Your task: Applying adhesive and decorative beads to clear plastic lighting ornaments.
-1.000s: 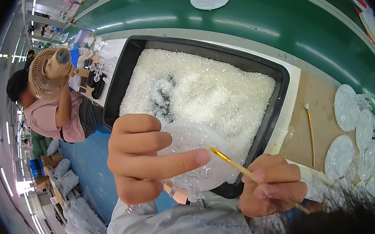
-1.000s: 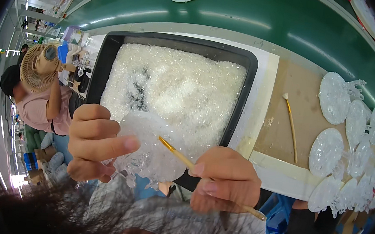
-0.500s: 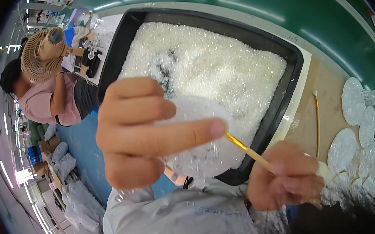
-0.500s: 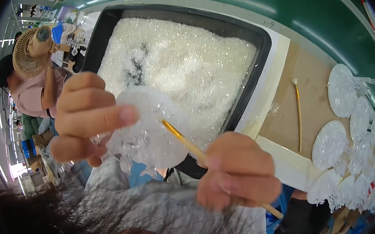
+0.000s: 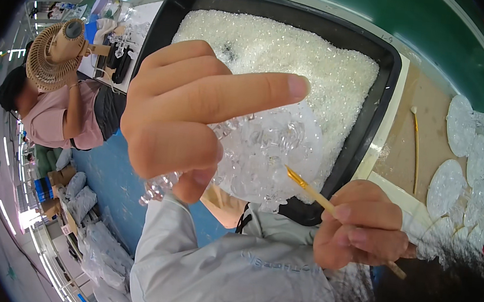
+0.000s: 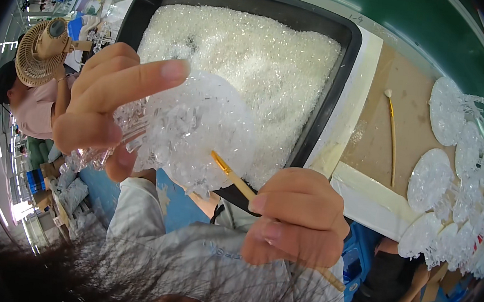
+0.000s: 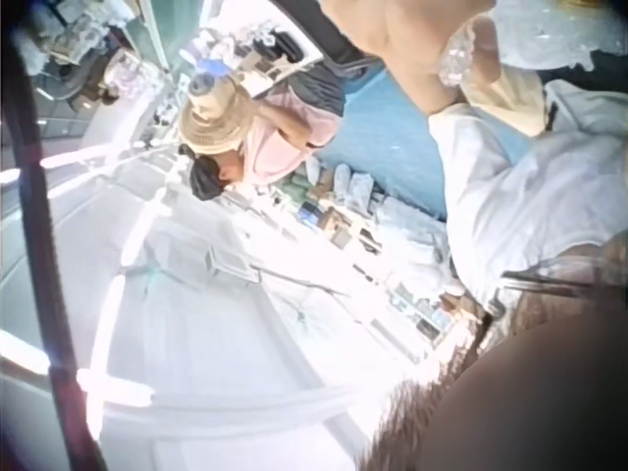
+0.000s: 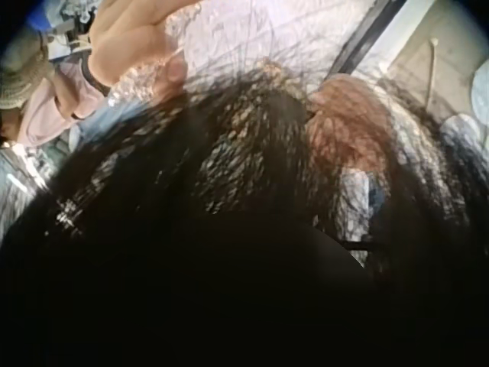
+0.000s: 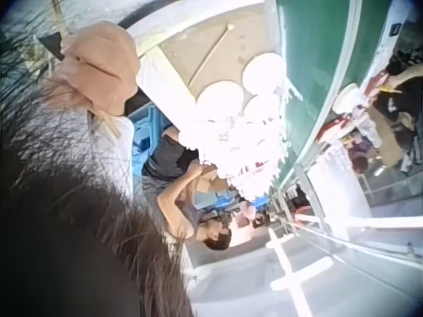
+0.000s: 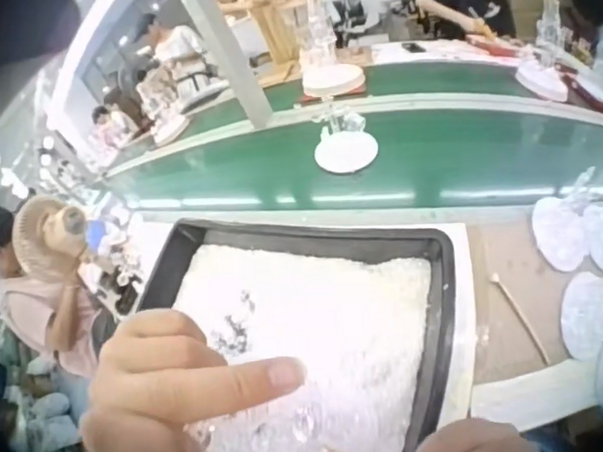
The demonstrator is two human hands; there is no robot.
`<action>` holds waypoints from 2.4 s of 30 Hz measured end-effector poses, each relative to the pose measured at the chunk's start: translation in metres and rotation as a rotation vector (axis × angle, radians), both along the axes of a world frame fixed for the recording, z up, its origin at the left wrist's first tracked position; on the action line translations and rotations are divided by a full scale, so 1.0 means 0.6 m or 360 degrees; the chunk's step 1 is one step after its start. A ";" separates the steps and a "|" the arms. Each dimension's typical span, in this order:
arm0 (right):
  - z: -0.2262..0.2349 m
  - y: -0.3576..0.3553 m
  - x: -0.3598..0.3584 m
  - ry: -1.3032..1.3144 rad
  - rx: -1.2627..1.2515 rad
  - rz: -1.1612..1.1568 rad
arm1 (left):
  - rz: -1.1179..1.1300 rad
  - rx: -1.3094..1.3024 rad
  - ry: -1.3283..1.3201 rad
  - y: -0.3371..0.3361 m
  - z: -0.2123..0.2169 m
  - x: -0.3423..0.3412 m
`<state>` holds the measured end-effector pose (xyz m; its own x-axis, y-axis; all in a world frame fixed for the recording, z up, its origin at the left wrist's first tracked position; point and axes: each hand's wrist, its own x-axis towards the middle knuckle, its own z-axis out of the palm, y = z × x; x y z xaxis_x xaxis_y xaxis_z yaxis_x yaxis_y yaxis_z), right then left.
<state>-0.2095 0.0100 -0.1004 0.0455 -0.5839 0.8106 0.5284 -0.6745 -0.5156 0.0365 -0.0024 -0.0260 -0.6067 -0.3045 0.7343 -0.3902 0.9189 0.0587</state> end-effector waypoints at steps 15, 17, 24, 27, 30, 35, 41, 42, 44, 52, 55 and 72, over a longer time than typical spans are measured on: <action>-0.009 -0.001 -0.011 0.0003 -0.0102 0.0001 | 0.0085 0.0025 0.0040 0.007 0.003 -0.007; -0.012 -0.003 -0.020 -0.0040 -0.0106 0.0117 | 0.0086 0.0040 0.0013 0.009 0.006 -0.003; -0.006 0.002 -0.010 -0.0162 -0.0021 -0.0082 | -0.0032 0.0035 -0.0018 0.001 0.003 0.009; 0.001 0.002 -0.022 -0.0031 -0.0081 0.0089 | 0.0046 0.0108 -0.0006 0.009 0.004 0.006; 0.013 0.030 -0.010 -0.0264 0.0509 -0.0031 | 0.0060 0.0151 -0.0011 0.012 0.008 -0.001; 0.006 0.028 -0.012 -0.0270 0.0664 -0.0105 | 0.0282 0.0036 0.0324 0.014 -0.009 -0.014; 0.020 0.018 -0.016 -0.0434 0.0698 -0.0077 | 0.0316 0.0375 0.0633 0.029 -0.003 -0.033; 0.021 0.011 -0.017 -0.0439 0.0692 -0.0088 | 0.0303 0.0373 0.0629 0.022 -0.001 -0.029; 0.019 -0.005 -0.020 -0.0593 0.0781 0.0194 | -0.0115 0.0457 0.0482 0.006 0.003 -0.014; 0.004 -0.017 -0.020 -0.0374 0.1007 0.0322 | -0.0687 0.0840 0.0545 -0.009 0.009 -0.002; 0.002 -0.010 -0.002 -0.0296 0.0980 0.0203 | -0.0790 0.0897 0.0581 -0.014 0.013 0.009; -0.004 -0.007 -0.002 0.0021 0.0687 0.0158 | -0.0748 0.0958 0.0347 -0.014 0.028 0.003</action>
<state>-0.2108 0.0056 -0.1030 0.1272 -0.8611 0.4923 0.5710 -0.3423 -0.7462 0.0381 -0.0108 -0.0090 -0.6316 -0.4346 0.6420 0.1082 0.7705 0.6281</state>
